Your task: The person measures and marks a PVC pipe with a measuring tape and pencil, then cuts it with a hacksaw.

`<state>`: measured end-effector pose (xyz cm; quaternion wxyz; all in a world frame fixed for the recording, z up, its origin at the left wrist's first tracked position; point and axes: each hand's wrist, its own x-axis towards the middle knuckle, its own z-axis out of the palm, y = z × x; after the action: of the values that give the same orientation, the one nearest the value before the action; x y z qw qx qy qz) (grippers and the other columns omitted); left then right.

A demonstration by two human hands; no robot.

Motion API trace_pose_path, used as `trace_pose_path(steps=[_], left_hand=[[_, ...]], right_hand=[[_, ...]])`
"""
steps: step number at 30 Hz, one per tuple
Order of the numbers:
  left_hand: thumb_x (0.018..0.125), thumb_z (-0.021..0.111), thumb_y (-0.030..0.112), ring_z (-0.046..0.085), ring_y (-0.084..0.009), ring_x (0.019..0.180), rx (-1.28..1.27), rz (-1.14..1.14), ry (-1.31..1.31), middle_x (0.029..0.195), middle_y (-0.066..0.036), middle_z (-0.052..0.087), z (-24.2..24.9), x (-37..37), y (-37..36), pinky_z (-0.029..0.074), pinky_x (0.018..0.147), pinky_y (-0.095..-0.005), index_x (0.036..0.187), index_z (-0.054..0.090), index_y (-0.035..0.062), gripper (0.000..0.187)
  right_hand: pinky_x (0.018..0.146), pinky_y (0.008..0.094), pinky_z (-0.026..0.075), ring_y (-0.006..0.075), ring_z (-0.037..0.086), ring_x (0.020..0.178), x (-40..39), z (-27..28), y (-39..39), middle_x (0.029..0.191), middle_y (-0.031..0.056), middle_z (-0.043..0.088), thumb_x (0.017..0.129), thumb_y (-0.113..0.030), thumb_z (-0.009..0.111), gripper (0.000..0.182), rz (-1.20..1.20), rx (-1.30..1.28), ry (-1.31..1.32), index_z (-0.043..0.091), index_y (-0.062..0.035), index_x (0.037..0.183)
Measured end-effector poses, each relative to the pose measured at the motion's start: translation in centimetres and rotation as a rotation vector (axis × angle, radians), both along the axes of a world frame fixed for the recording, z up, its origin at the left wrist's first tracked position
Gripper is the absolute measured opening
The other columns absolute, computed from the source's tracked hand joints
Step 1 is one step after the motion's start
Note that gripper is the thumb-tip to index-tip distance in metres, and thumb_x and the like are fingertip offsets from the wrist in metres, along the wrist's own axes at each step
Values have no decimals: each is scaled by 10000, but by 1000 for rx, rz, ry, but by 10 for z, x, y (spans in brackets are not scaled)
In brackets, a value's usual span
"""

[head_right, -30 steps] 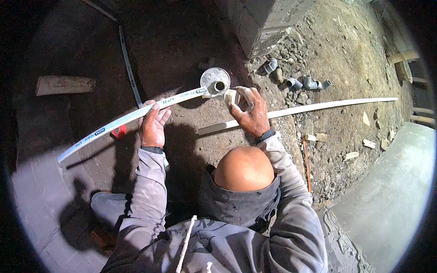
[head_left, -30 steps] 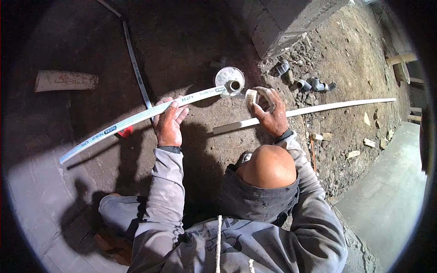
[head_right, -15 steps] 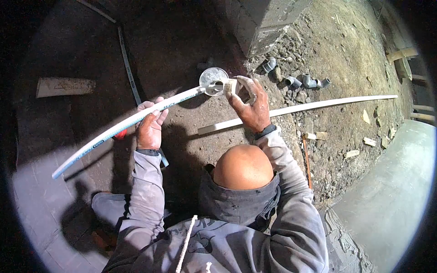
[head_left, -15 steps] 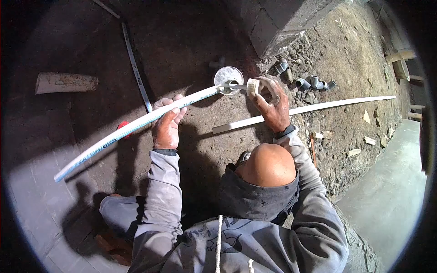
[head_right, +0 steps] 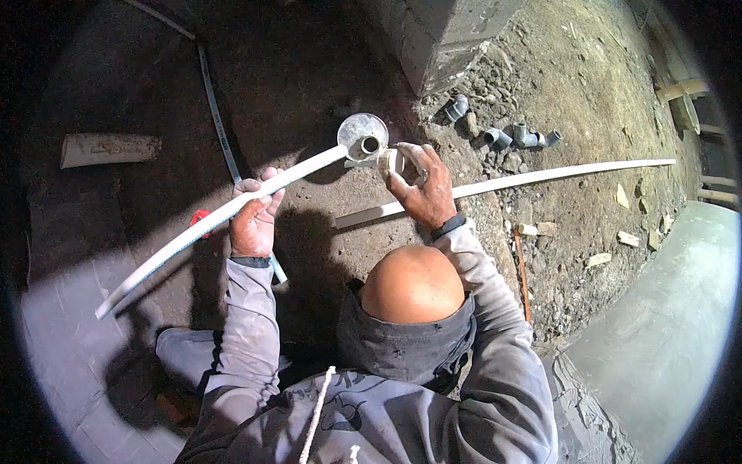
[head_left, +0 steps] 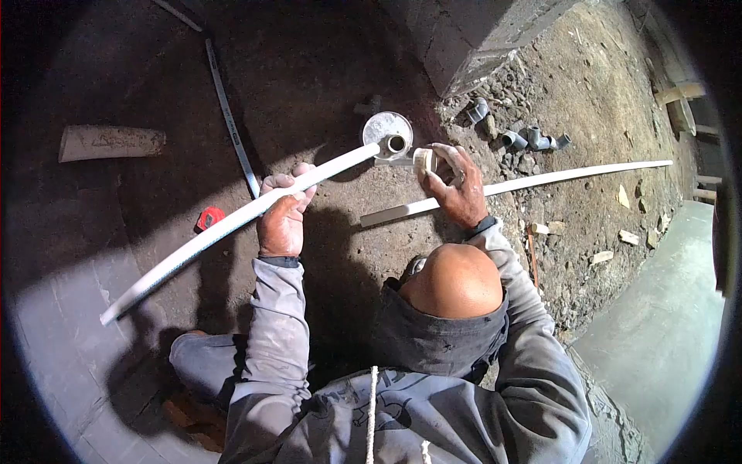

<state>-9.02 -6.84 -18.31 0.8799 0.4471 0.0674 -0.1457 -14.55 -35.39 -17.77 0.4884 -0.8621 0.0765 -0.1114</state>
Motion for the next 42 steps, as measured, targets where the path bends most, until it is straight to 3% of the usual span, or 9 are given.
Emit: trace_pose_path(steps=[6,13,17,22,30,33,36,40,42], left_hand=[[709,528,-93,480,-320,1208,-57,-84,-94,1143,-147,584,5,-4,-4,392,1039,-422,870,524,79,236],[701,546,-135,438,-310,1244,40,-177,-161,1142,-153,563,10,-5,-3,336,1066,-471,813,504,77,243],[712,565,-135,423,-306,1261,28,-186,-163,1135,-154,568,11,-7,-5,323,1071,-480,804,513,79,238],[716,535,-138,424,-317,1258,59,-192,-215,1152,-154,559,6,-4,3,318,1080,-476,844,487,89,266],[746,547,-107,474,-317,1213,33,-127,-203,1172,-162,561,11,-1,8,436,1011,-413,905,499,87,255],[781,579,-55,500,-297,1187,30,-106,-142,1172,-157,563,18,-4,5,472,971,-389,961,511,84,238],[807,609,3,529,-259,1152,104,-44,-53,1167,-151,567,23,-6,7,510,921,-356,996,514,82,226],[831,648,118,585,-220,1062,238,30,0,1138,-141,589,25,-4,7,545,819,-314,1049,516,87,257],[837,657,157,602,-224,1033,266,61,32,1125,-138,597,26,-5,7,550,789,-302,1063,519,89,273]], right_hand=[[794,375,475,309,600,877,17,12,-5,954,160,593,724,-242,691,423,-25,-32,-132,593,-1,1057],[816,382,473,317,601,890,23,7,-7,970,164,595,719,-231,689,425,-62,-70,-173,594,-26,1079],[765,370,481,301,606,853,19,11,-4,925,148,589,721,-235,686,423,1,36,-112,598,-26,1077],[671,376,482,303,601,772,8,12,-3,861,146,557,703,-207,690,405,95,-132,-73,600,-23,1052],[726,368,486,316,605,827,2,-5,-6,894,153,582,707,-231,695,427,67,-63,-41,592,-19,1064],[747,345,485,274,616,839,10,0,-5,903,145,600,729,-228,693,415,55,-23,-50,591,-5,1064],[751,301,489,187,614,815,19,15,-4,926,120,618,767,-197,681,368,-54,196,-61,595,9,1060],[771,298,489,185,623,850,22,21,-6,951,123,626,771,-213,696,394,-128,242,-56,591,11,1078],[775,325,492,227,631,852,20,16,-7,960,139,620,764,-221,700,398,-120,119,-81,589,3,1073]])
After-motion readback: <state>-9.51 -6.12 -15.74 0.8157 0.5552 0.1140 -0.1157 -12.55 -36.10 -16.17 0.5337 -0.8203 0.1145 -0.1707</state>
